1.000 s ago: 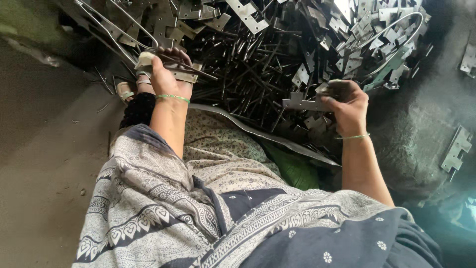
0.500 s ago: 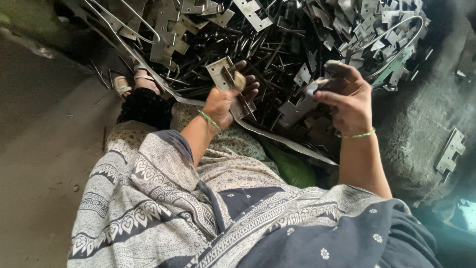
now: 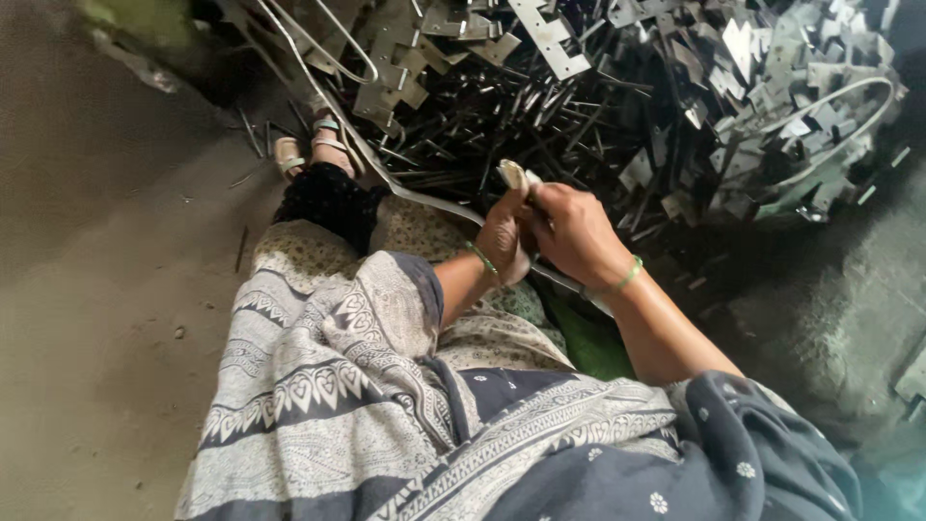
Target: The person sits on the floor and sorts small metal brackets and pins from a large pile, picking them up by hand and placing them into a nearby container.
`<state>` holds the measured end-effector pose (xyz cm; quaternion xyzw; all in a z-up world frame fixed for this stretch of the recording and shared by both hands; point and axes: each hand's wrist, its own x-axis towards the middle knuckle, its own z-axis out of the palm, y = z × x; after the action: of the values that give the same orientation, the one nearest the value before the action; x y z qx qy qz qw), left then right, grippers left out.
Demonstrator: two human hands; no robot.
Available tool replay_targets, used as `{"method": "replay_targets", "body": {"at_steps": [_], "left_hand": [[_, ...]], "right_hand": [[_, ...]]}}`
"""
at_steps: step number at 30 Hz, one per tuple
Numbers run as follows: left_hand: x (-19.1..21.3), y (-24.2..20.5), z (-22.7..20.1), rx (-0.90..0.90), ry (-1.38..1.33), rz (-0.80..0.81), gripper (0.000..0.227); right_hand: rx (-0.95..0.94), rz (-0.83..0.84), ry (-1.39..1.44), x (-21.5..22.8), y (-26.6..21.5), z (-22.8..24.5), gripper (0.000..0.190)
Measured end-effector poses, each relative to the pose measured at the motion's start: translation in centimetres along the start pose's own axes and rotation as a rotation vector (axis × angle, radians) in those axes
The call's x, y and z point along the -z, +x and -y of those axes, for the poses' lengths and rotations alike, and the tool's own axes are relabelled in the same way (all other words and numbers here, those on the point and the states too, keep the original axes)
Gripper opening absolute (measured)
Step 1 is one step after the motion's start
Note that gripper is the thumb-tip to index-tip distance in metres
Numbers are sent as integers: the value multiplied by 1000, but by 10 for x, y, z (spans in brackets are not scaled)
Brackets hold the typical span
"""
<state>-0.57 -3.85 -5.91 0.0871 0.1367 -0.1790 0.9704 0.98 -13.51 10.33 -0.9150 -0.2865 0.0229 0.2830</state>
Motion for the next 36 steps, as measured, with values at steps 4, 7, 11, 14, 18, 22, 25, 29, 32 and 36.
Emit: {"method": "replay_targets", "body": {"at_steps": [4,7,11,14,18,22,25,29,32,36], "left_hand": [[-7,-1,-16,17,423,90,58],[-36,7,-45,-173,1162,190,103],[-41,25,-149,-606,2319,-314,124],[-18,39,-209,-601,2446,-711,123],[-13,45,-226,-659,2496,-719,119],[-32,55,-239,-506,2487,-711,129],[-20,102,-243,-566,2524,-548,116],[21,142,-246,-669,2649,-329,99],[51,111,-275,-697,2710,-341,87],[61,77,-278,-703,2760,-454,72]], "right_hand": [[170,-35,110,-3,-26,-14,43],[-298,-210,618,8,-40,-33,51],[-553,-341,1221,45,-65,-61,48],[-583,-427,1211,68,-88,-72,49],[-656,-565,1234,89,-104,-75,51],[-650,-669,1334,105,-137,-89,51],[-669,-742,1300,114,-160,-119,50],[-634,-1024,461,132,-198,-157,55],[-630,-848,-748,154,-242,-187,64],[-787,-622,-880,160,-279,-226,66]]}}
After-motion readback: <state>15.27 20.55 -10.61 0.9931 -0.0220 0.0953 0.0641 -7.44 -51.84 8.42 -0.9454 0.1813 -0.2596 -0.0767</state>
